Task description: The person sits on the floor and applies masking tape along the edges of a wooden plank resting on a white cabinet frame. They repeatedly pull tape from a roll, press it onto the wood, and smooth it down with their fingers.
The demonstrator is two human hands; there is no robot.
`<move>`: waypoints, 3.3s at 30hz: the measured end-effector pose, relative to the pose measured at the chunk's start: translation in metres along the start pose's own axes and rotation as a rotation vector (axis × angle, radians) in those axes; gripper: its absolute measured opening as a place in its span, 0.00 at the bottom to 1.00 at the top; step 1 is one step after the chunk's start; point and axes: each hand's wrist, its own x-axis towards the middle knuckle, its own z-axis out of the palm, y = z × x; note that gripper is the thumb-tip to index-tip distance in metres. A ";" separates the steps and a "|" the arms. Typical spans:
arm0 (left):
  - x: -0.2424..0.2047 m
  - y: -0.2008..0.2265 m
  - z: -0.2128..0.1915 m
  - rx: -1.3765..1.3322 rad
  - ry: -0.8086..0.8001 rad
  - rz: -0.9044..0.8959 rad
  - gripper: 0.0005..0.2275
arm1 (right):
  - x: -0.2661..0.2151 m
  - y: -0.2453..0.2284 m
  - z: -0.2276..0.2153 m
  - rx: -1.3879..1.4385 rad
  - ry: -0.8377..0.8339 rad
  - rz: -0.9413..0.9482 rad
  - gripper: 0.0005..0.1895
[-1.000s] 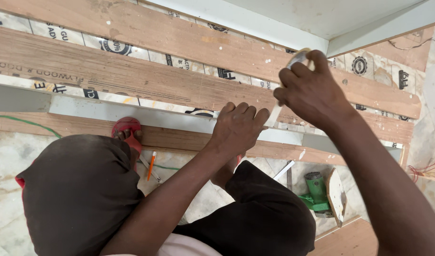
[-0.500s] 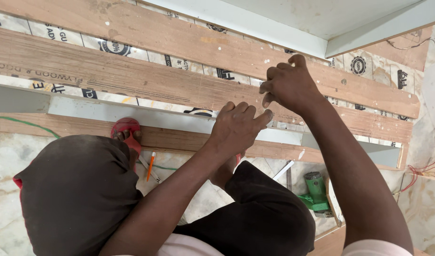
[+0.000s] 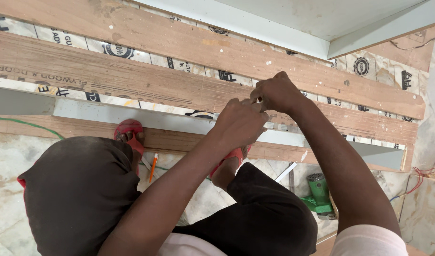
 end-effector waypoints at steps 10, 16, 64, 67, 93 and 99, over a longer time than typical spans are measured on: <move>0.016 -0.007 0.002 -0.016 -0.233 -0.003 0.10 | 0.010 0.015 0.032 0.294 -0.077 0.103 0.17; 0.016 -0.005 -0.007 -0.085 -0.338 -0.063 0.12 | 0.012 0.017 0.043 0.303 -0.151 0.070 0.10; 0.060 -0.050 0.021 -0.479 -0.764 -0.278 0.54 | -0.203 -0.035 -0.012 1.319 1.302 0.465 0.20; 0.065 -0.050 0.020 -0.544 -0.792 -0.319 0.57 | -0.213 -0.064 -0.002 1.337 1.344 0.612 0.25; 0.036 -0.023 0.015 0.269 -0.413 0.056 0.13 | -0.114 -0.121 0.129 1.633 1.124 0.720 0.32; 0.019 -0.051 -0.056 0.166 -0.570 -0.055 0.42 | -0.116 -0.125 0.132 1.634 1.082 0.682 0.30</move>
